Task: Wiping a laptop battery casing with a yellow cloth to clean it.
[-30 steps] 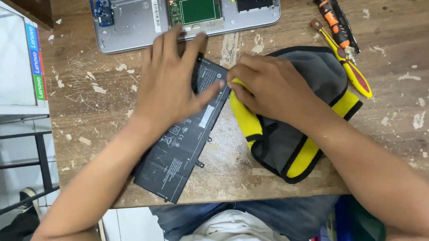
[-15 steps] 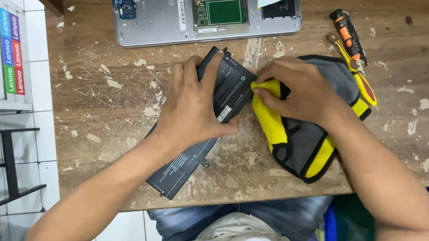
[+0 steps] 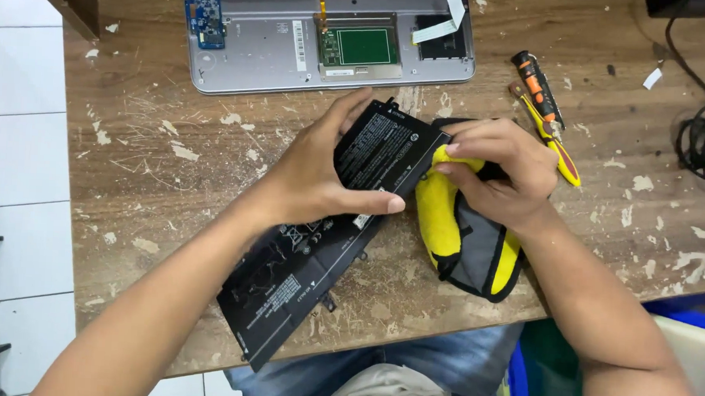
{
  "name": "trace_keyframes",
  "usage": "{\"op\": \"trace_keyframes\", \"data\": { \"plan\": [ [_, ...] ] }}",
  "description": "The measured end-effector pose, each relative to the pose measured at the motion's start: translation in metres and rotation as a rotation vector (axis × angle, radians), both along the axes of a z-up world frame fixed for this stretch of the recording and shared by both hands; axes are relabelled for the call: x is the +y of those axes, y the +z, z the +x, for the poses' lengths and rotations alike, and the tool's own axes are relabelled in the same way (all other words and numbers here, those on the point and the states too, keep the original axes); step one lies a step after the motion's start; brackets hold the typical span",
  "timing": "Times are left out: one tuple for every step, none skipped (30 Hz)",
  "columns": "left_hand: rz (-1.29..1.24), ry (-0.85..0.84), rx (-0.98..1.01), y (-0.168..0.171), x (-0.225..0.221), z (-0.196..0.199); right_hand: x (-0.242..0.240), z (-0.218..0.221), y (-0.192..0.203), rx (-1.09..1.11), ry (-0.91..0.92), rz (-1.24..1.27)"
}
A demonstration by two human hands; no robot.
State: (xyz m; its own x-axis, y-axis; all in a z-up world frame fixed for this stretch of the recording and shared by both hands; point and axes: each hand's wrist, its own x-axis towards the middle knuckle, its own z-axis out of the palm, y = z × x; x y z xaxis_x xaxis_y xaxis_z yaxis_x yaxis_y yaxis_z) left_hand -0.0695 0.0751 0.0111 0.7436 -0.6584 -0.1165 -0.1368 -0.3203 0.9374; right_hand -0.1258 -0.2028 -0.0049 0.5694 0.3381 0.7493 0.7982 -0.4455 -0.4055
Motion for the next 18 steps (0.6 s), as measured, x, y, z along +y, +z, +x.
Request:
{"op": "trace_keyframes", "data": {
  "plan": [
    [-0.005,0.003,-0.001,-0.003,-0.002,0.005,0.001,0.000,0.001,-0.001,0.003,-0.005],
    [-0.004,0.012,0.107,-0.005,-0.003,0.009,0.003,0.000,0.001,0.018,-0.003,-0.007],
    [-0.003,0.024,0.214,-0.007,-0.005,0.014,0.004,0.001,0.002,0.035,-0.005,-0.008],
    [-0.009,0.030,0.212,-0.006,-0.006,0.012,0.005,0.002,0.002,0.033,0.000,-0.013],
    [-0.059,0.071,0.220,-0.005,-0.008,0.009,0.005,0.002,0.002,0.042,-0.028,-0.022],
    [-0.109,0.112,0.229,-0.004,-0.010,0.006,0.005,0.002,0.002,0.051,-0.057,-0.030],
    [-0.114,0.115,0.228,-0.001,-0.010,0.005,0.007,-0.001,0.002,0.050,-0.054,-0.035],
    [0.000,0.149,0.177,0.003,-0.010,0.004,0.010,-0.003,0.003,0.080,-0.054,-0.047],
    [0.113,0.182,0.126,0.007,-0.011,0.004,0.012,-0.006,0.004,0.109,-0.056,-0.060],
    [0.108,0.184,0.124,0.006,-0.011,0.003,0.011,-0.005,0.005,0.106,-0.053,-0.065],
    [0.097,0.173,0.096,0.007,-0.011,0.003,0.011,-0.004,0.006,0.106,-0.014,-0.085],
    [0.086,0.161,0.067,0.007,-0.011,0.003,0.010,-0.003,0.007,0.106,0.025,-0.106],
    [0.084,0.162,0.067,0.006,-0.012,0.003,0.006,0.001,0.004,0.105,0.026,-0.107],
    [0.094,0.160,0.066,0.005,-0.012,0.004,0.002,0.005,0.000,0.072,-0.024,-0.097],
    [0.105,0.156,0.068,0.004,-0.013,0.003,-0.002,0.008,-0.004,0.041,-0.075,-0.086],
    [0.104,0.155,0.070,0.000,-0.014,0.003,-0.002,0.007,-0.005,0.043,-0.076,-0.087],
    [0.075,0.156,0.052,-0.004,-0.014,0.004,-0.003,0.007,-0.005,0.041,-0.083,-0.072],
    [0.047,0.157,0.033,-0.008,-0.015,0.004,-0.003,0.006,-0.005,0.039,-0.090,-0.057]
  ]
}}
